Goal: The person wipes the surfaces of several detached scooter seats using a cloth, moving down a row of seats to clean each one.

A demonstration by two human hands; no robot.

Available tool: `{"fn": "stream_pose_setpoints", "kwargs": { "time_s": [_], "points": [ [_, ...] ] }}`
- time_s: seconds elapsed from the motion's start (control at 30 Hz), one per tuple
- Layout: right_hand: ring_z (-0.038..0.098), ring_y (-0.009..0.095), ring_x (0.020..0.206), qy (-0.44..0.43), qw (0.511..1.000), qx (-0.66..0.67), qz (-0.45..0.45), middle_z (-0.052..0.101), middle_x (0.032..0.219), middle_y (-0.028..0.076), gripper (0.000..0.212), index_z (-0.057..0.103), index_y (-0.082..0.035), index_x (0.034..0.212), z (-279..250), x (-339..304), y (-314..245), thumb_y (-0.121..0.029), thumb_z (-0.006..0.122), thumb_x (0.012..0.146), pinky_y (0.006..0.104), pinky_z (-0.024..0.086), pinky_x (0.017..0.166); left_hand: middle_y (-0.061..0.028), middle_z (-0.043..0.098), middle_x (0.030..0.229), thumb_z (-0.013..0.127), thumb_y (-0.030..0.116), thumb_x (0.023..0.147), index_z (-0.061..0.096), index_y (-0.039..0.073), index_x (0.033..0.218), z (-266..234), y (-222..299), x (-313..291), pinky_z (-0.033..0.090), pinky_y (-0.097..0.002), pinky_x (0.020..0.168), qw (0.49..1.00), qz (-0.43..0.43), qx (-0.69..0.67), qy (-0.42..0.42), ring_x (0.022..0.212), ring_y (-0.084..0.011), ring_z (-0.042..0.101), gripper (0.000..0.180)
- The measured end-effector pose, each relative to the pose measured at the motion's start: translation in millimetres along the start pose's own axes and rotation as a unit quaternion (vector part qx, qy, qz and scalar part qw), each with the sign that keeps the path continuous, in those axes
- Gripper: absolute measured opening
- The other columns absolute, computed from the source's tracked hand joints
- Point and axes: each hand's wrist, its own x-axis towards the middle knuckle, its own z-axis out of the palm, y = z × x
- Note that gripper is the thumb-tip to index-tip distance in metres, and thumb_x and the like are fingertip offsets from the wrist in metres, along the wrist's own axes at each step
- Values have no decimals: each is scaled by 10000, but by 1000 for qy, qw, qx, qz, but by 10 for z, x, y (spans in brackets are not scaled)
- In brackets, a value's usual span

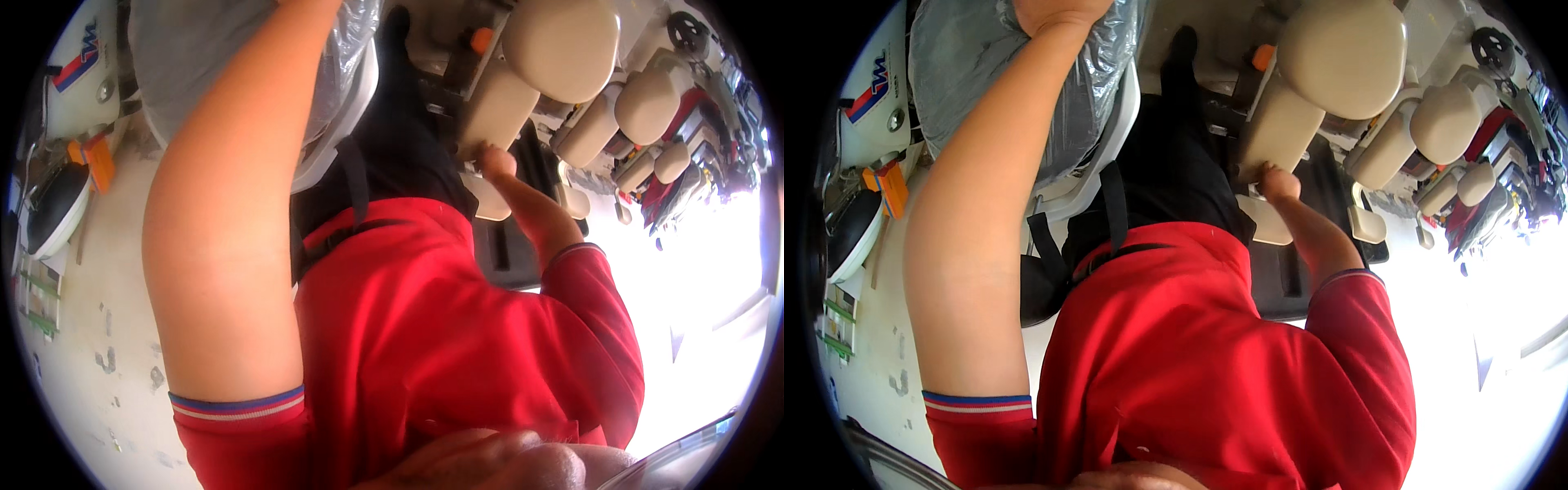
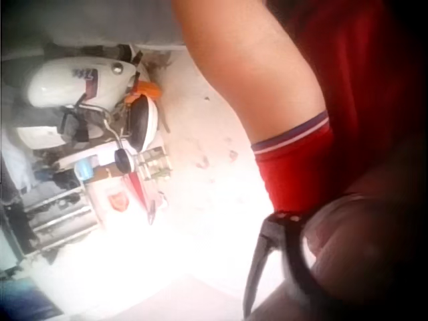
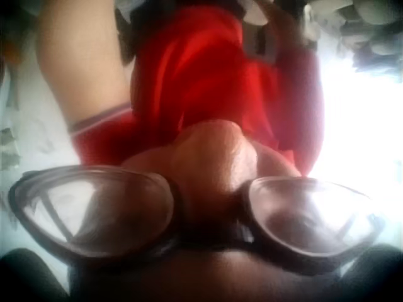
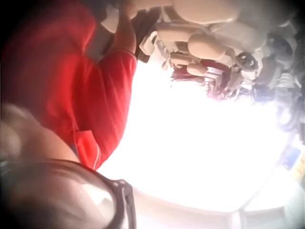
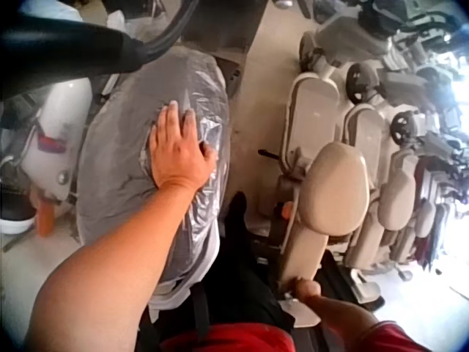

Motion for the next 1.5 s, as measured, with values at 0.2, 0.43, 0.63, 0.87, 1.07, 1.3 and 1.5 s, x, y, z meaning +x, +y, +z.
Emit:
{"fn": "stream_pose_setpoints", "kwargs": {
  "time_s": [0.2,0.43,0.63,0.87,1.07,1.3,1.5],
  "points": [
    [603,382,912,237,934,211,162,627,963,200,262,559,-70,969,-215,355,776,-303,473,883,487,485,757,-206,406,1368,598,258,683,499,42,1230,-15,19,0,285,-463,1051,999,5,37,-9,1280,-354,359,597],
    [594,423,884,299,912,240,148,636,936,221,345,578,-43,1040,-939,869,1088,-335,508,869,510,473,754,-211,389,1371,602,260,679,490,34,1239,6,4,3,283,-453,1054,999,25,43,-1,1278,-359,356,613],
    [591,425,854,343,885,271,158,624,884,240,331,579,-40,940,-383,817,863,-355,519,859,504,463,735,-219,383,1372,602,245,680,470,24,1254,-20,-10,11,268,-457,1064,998,35,41,-12,1281,-368,347,629],
    [589,395,887,211,910,298,196,609,921,195,236,533,-56,954,327,122,361,-262,566,843,490,477,746,-231,363,1384,597,242,680,469,17,1251,-27,13,7,258,-460,1071,998,35,47,-32,1291,-379,329,627],
    [595,401,871,156,927,302,161,632,892,214,237,582,-59,940,566,53,252,-269,557,832,489,472,751,-219,357,1394,594,237,684,466,27,1263,12,-4,-4,247,-460,1079,997,27,48,-53,1296,-380,324,629],
    [599,401,880,378,813,363,254,637,901,212,293,573,-23,956,-518,694,694,-287,582,831,471,476,746,-194,463,1304,556,373,724,542,135,1195,139,-131,-55,372,-500,956,993,85,80,16,1220,-371,426,528],
    [593,397,938,265,874,335,230,638,964,217,344,593,-34,1039,-727,952,792,-318,536,855,469,470,778,-194,461,1301,551,367,731,531,126,1208,125,-95,-30,374,-499,953,993,84,75,18,1217,-371,428,535]
  ]
}}
